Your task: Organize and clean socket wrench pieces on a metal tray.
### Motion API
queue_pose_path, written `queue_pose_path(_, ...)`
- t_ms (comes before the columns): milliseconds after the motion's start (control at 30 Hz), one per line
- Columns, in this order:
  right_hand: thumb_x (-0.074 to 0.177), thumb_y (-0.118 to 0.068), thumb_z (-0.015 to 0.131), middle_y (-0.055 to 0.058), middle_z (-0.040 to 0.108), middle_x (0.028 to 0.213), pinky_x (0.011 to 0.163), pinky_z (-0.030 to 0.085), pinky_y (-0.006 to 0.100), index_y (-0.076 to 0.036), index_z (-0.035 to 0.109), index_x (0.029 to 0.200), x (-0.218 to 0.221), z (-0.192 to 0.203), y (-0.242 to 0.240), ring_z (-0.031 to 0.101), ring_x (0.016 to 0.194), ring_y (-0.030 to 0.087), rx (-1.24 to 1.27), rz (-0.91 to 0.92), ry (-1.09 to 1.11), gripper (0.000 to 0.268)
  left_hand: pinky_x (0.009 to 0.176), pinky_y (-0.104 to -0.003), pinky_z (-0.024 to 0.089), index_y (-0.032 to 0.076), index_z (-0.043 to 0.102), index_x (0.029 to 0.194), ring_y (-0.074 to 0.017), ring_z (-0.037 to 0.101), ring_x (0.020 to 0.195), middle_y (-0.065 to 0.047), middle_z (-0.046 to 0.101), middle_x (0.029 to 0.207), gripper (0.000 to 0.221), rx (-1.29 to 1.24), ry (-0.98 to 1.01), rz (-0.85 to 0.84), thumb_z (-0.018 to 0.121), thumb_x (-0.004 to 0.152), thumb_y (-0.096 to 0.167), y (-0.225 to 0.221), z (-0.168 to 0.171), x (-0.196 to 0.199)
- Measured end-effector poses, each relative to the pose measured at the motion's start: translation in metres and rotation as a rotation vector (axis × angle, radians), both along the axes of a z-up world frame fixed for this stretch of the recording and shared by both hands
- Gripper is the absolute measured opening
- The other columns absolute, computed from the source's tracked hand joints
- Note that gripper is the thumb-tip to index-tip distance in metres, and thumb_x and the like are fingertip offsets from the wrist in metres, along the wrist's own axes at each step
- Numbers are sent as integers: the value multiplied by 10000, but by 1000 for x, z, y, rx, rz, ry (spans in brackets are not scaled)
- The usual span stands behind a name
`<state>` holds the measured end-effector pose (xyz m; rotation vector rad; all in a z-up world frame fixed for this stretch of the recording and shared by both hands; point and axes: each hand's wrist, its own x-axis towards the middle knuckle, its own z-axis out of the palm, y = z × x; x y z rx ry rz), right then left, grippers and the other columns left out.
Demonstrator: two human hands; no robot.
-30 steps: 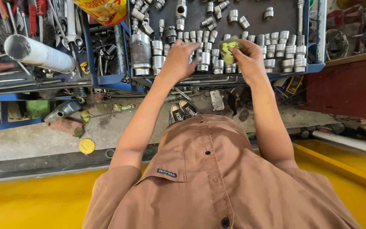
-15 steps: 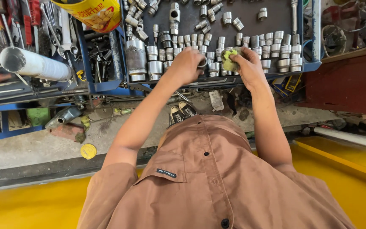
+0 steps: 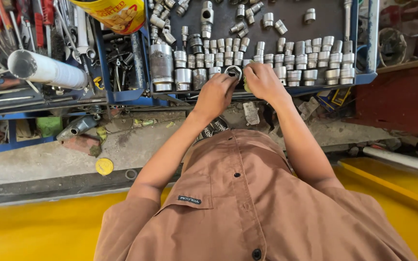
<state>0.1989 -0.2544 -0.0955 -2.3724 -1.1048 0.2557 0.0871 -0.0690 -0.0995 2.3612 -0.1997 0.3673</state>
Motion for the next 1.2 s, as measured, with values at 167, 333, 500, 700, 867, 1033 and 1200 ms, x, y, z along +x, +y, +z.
queue_pose_path(167,1014,-413,632,312,672,819,741,531,544,46,730,884,-3,57,40,664,820,488,-257,-314,234,488,874,-478,529,14,699,1178,-364,628,1025,-145,676,1074,247,-77,60,95,689,954,117,9,5,16)
queue_pose_path(333,964,-357,659,302,687,837,757,546,562,22,735,924,17,37,37,675,846,491,-303,-106,195,389,805,-496,534,0,701,1058,-418,645,969,-180,669,1021,288,60,3,155,731,832,176,19,6,35)
queue_pose_path(500,872,-311,747,273,695,826,719,561,531,21,732,905,3,59,36,685,812,470,-339,-88,70,334,842,-508,559,31,709,981,-397,680,961,-169,649,1050,129,162,213,55,676,900,125,11,-30,45)
queue_pose_path(700,846,-234,765,241,713,822,666,552,522,11,736,958,-31,45,14,691,760,438,-58,-154,-36,271,702,-459,558,-30,670,1183,-351,682,810,-153,650,1137,289,69,-36,8,642,908,56,-1,-19,6)
queue_pose_path(867,872,-240,774,231,711,821,672,553,518,5,745,987,-34,38,11,694,771,424,-72,-177,-116,273,755,-378,555,16,684,1168,-275,633,927,-61,640,1082,318,185,-238,3,693,867,119,3,-6,6)
queue_pose_path(1033,859,-238,775,193,742,897,690,558,507,-5,745,1001,-31,40,16,704,811,408,-99,-139,-145,274,790,-357,544,49,678,1149,-239,596,969,-36,620,1053,306,284,-318,-38,710,863,154,13,-20,14)
queue_pose_path(1200,850,-238,796,160,729,920,678,546,496,-22,754,1065,-35,34,16,704,806,388,-88,-181,-165,308,832,-366,536,93,642,1100,-245,601,984,-36,592,1052,256,345,-325,-43,684,855,153,14,-18,15)
